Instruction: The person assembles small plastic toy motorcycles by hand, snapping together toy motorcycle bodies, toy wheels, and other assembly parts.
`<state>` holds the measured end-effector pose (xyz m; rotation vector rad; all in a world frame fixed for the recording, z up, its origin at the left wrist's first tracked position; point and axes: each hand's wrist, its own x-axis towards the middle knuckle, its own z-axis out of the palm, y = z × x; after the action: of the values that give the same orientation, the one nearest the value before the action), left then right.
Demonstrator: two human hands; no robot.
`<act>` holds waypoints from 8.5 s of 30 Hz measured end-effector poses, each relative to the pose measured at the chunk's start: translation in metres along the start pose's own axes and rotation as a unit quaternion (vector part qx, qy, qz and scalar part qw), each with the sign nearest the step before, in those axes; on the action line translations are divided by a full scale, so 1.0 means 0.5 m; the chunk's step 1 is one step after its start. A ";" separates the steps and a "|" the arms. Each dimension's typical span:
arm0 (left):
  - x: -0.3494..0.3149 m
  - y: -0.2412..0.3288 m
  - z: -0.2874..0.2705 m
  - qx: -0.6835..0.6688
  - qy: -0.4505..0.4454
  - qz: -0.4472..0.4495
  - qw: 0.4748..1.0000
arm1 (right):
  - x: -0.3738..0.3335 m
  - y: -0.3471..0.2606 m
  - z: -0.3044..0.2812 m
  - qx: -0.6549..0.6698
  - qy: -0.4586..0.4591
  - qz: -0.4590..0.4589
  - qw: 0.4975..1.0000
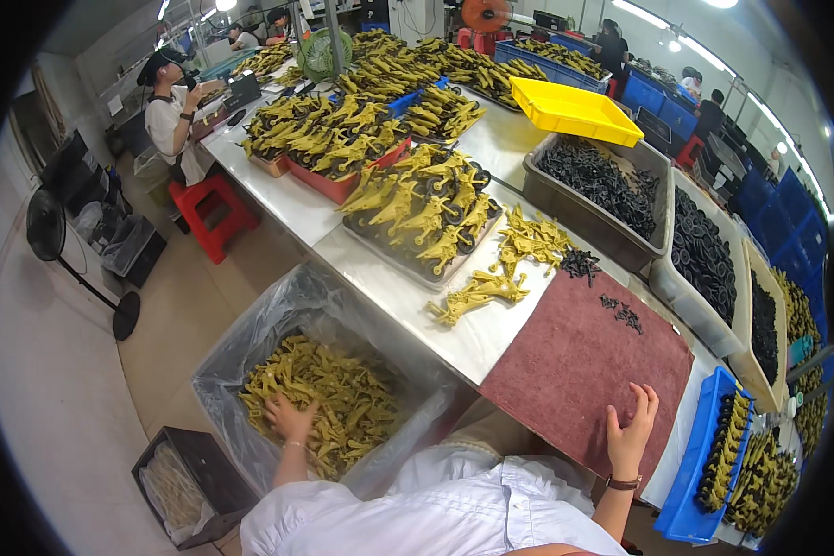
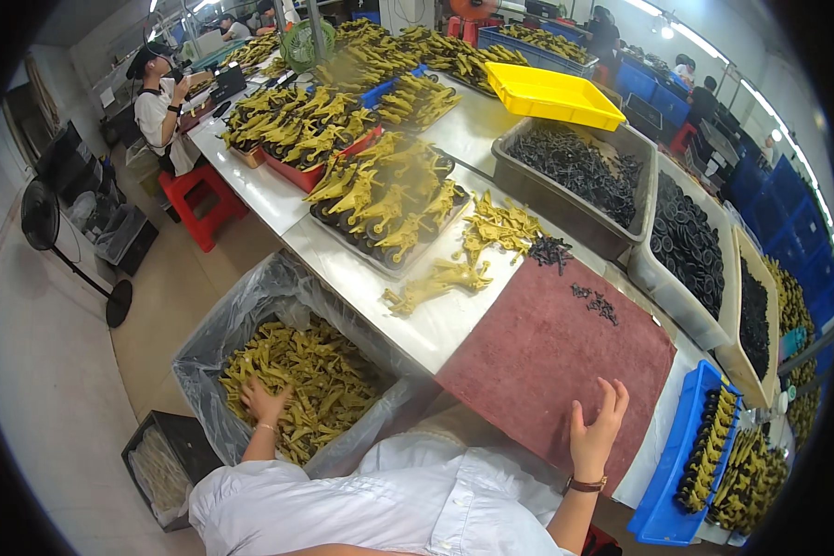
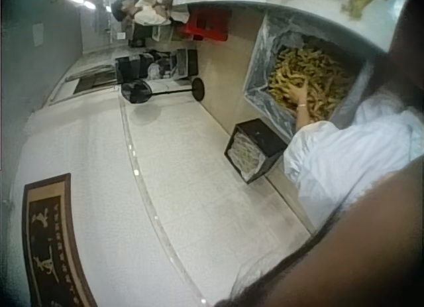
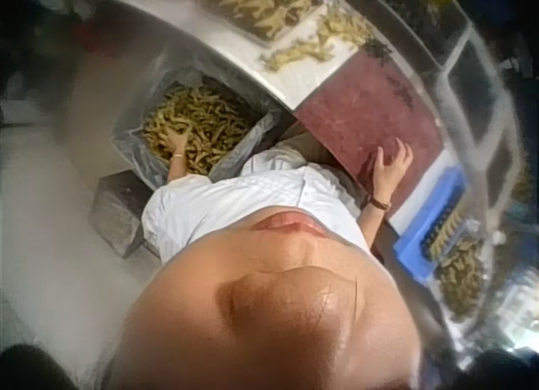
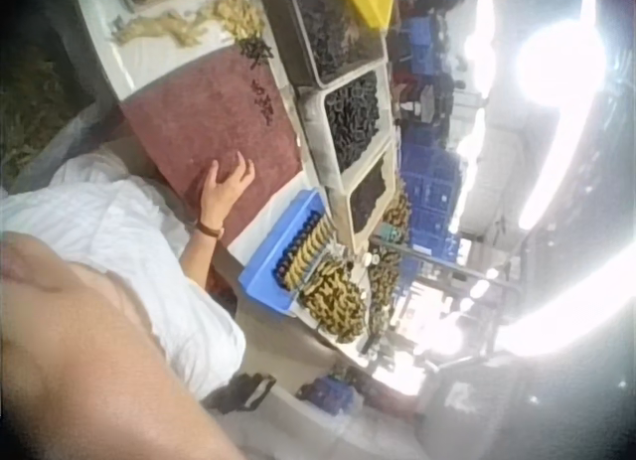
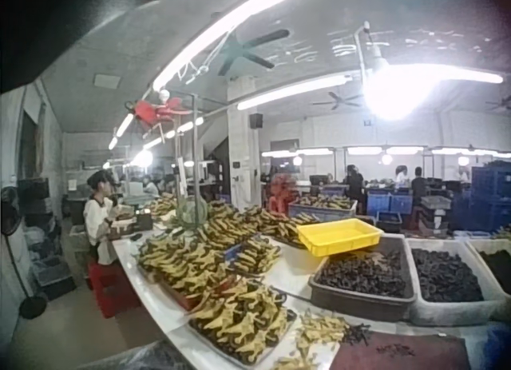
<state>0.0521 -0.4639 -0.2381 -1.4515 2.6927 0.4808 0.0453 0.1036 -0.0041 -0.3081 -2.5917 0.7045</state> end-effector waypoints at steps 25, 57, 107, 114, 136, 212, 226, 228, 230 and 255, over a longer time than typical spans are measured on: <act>0.099 -0.081 0.029 0.012 -0.103 -0.160 0.982 | -0.005 0.052 0.029 -0.002 -0.018 0.076 0.997; 0.074 -0.027 0.052 -0.015 -0.226 0.039 0.973 | -0.010 0.128 0.073 -0.166 0.025 -0.063 0.984; -0.235 0.369 -0.433 -0.039 0.188 0.544 0.817 | -0.016 0.090 0.069 -0.051 0.038 -0.001 0.998; -0.515 0.697 -0.335 -0.159 0.162 0.779 0.585 | -0.020 0.084 0.063 -0.026 0.046 0.003 0.999; -0.262 0.491 -0.186 -0.359 0.167 0.470 0.789 | -0.027 0.103 0.071 0.088 0.092 0.069 0.989; -0.031 0.094 -0.021 0.382 -0.360 0.120 0.843 | -0.024 0.098 0.057 0.069 0.048 0.051 0.995; -0.328 0.606 -0.369 -0.266 -0.066 0.610 0.743 | -0.023 0.102 0.056 0.044 0.052 0.027 0.997; -0.398 0.671 -0.322 -0.464 -0.292 0.468 0.693 | -0.022 0.100 0.053 0.064 0.049 0.037 0.996; -0.417 0.727 -0.254 -0.458 -0.306 0.506 0.664 | -0.017 0.091 0.044 0.081 0.050 0.047 0.994; -0.478 0.739 -0.184 -0.416 -0.569 0.475 0.527 | 0.013 -0.085 0.131 -0.064 -0.010 -0.160 0.985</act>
<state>-0.1079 -0.1082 -0.0147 0.6708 1.6545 1.9742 0.0051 0.0416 -0.0301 0.0798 -2.6241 0.4304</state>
